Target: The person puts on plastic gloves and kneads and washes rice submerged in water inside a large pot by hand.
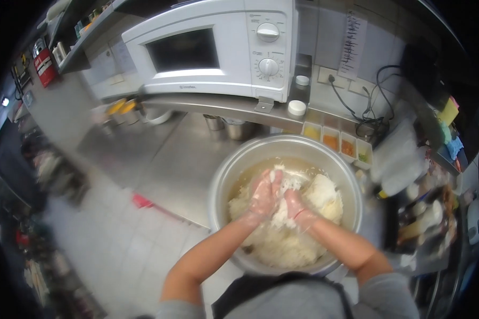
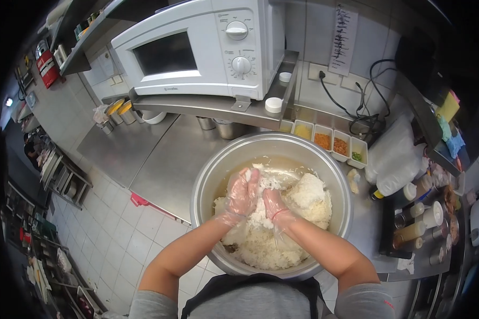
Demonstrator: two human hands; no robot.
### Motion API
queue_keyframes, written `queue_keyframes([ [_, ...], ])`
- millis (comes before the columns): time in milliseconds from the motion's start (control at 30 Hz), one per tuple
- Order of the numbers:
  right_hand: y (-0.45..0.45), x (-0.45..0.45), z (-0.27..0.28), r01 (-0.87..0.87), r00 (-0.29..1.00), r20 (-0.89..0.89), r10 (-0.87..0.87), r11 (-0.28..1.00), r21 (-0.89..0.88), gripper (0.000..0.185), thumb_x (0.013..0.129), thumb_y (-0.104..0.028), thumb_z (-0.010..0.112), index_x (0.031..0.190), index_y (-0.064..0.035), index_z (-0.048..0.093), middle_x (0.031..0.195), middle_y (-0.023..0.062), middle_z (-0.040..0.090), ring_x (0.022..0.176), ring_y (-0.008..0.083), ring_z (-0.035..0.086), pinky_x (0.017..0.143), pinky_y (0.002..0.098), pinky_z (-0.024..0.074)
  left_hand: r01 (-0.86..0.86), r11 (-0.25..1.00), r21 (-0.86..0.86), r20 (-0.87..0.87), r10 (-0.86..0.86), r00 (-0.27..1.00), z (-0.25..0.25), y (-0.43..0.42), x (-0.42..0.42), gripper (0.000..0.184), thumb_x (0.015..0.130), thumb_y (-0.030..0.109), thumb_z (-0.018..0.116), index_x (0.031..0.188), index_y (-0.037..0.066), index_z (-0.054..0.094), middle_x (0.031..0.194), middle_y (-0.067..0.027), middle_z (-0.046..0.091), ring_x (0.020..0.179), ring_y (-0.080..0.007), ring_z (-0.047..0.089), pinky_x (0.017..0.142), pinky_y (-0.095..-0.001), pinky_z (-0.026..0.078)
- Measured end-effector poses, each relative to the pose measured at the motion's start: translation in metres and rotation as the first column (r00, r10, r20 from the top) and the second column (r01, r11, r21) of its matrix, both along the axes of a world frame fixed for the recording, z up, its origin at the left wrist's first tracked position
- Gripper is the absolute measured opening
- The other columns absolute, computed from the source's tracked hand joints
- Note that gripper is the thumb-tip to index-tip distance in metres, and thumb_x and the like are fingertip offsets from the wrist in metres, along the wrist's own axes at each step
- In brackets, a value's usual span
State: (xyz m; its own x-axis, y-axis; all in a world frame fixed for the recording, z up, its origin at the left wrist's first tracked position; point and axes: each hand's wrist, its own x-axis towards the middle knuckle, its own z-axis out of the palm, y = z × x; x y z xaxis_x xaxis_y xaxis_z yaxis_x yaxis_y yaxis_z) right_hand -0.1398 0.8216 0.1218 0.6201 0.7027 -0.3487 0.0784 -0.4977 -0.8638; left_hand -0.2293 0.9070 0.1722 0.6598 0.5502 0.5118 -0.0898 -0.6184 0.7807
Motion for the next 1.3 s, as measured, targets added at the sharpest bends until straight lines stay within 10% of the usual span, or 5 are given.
queue_keyframes([
  [67, -0.001, 0.001, 0.019, -0.323, 0.745, 0.414, 0.523, 0.826, -0.462, 0.051, 0.087, -0.031, 0.048, 0.124, 0.0037, 0.048, 0.116, 0.0213, 0.054, 0.106, 0.0262, 0.053, 0.088, 0.0384, 0.0441, -0.056, 0.985, -0.163, -0.049, 0.049, 0.998, -0.004, 0.014, 0.0, 0.038, 0.095, 0.029, 0.048, 0.08, -0.005, 0.057, 0.069, -0.0243, 0.052, 0.062, -0.0372, 0.049, 0.06, -0.045, 0.039],
  [267, 0.031, 0.015, 0.111, -0.657, 0.564, 0.013, 0.826, 0.458, -0.599, 0.077, 0.08, -0.044, 0.061, 0.135, 0.0037, 0.037, 0.137, 0.0257, 0.039, 0.132, 0.0317, 0.034, 0.108, 0.0377, 0.0308, -0.015, 0.992, 0.125, -0.257, 0.047, 0.965, -0.007, 0.056, -0.023, 0.025, 0.096, 0.023, 0.043, 0.092, 0.001, 0.054, 0.074, -0.019, 0.053, 0.065, -0.0271, 0.047, 0.065, -0.0407, 0.041],
  [567, 0.146, 0.052, -0.044, -0.366, 0.93, -0.135, 0.341, 0.879, -0.304, 0.073, 0.077, -0.046, 0.067, 0.132, -0.004, 0.045, 0.131, 0.0148, 0.049, 0.12, 0.0227, 0.045, 0.1, 0.035, 0.0369, -0.008, 1.0, 0.025, -0.49, 0.019, 0.871, -0.003, 0.075, -0.025, 0.033, 0.086, 0.005, 0.049, 0.116, 0.016, 0.041, 0.101, -0.0159, 0.05, 0.091, -0.0328, 0.054, 0.083, -0.0413, 0.045],
  [900, 0.07, -0.057, 0.006, -0.917, 0.051, -0.011, 0.999, 0.042, -0.396, 0.091, 0.068, -0.043, 0.074, 0.14, -0.0079, 0.032, 0.145, 0.0187, 0.029, 0.13, 0.0312, 0.034, 0.107, 0.0413, 0.0311, 0.037, 0.996, 0.076, -0.39, -0.005, 0.921, -0.013, 0.088, -0.027, 0.042, 0.068, -0.007, 0.052, 0.105, 0.012, 0.052, 0.109, -0.0145, 0.045, 0.105, -0.036, 0.05, 0.091, -0.0407, 0.042],
  [1300, -0.015, -0.096, -0.002, -0.776, -0.017, 0.654, 0.756, 0.402, -0.486, 0.061, 0.066, -0.01, 0.063, 0.126, -0.0153, 0.051, 0.134, 0.0233, 0.039, 0.114, 0.0387, 0.05, 0.099, 0.0424, 0.0389, -0.032, 0.996, 0.08, -0.319, 0.056, 0.946, -0.014, 0.08, -0.033, 0.036, 0.067, -0.005, 0.055, 0.098, 0.012, 0.056, 0.108, -0.017, 0.049, 0.101, -0.0382, 0.051, 0.085, -0.0448, 0.043],
])
